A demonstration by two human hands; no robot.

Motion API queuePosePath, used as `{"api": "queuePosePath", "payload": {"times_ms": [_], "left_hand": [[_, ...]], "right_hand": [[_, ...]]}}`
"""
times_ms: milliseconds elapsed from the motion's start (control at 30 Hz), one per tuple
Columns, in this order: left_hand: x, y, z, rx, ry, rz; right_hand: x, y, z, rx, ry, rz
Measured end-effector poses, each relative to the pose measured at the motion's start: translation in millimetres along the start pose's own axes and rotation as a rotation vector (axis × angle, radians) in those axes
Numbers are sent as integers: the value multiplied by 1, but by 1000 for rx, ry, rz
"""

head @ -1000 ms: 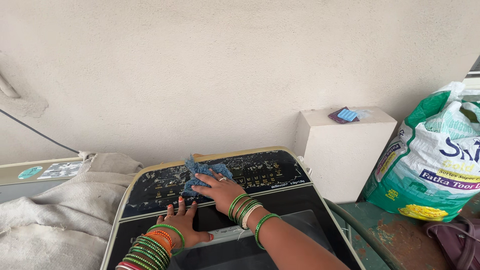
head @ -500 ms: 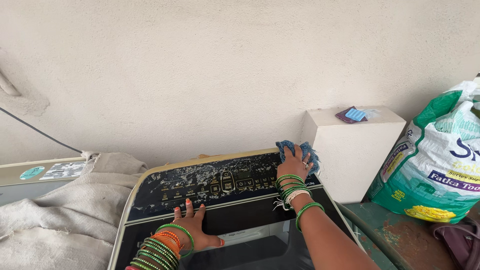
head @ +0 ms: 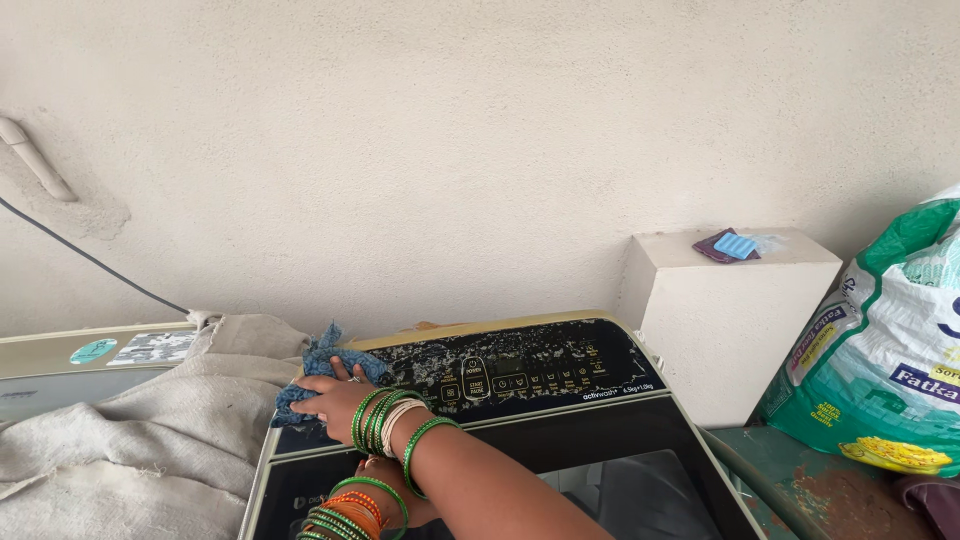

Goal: The person wipes the top lid, the glass window, the control panel, and the floral-patterned side cover of a washing machine with a cloth.

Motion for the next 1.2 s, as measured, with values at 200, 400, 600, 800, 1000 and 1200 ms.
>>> {"api": "queuePosePath", "payload": {"times_ms": [200,400,600,800,1000,1200], "left_hand": [[-3,-30,-17,73,-146,-165],[-4,-36,-23,84,-198,-134],[0,-30,-22,29,-197,-129],[38,-61,-20,-260,-274,-198],[123,-24,15,-686,-684,-498],[179,44,37,-941,-910,-387]], "right_hand": [[-18,-41,-36,-20,-216,41],[-102,-155,-92,-183,-142,491],[-176,-207,-116,-488,-91,700],[-137,-157,-85,-641,-121,826],[-32,-60,-35,-529,-127,473],[43,-15,25,-423,26,128]]}}
Point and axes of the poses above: each hand's wrist, its own y-axis towards the middle knuckle, its own z-axis out of the palm, x = y × z, the point moved 4 cm from there along y, towards the middle knuckle, and after that the axes turned 6 degrees about y, right-handed, at the moved point
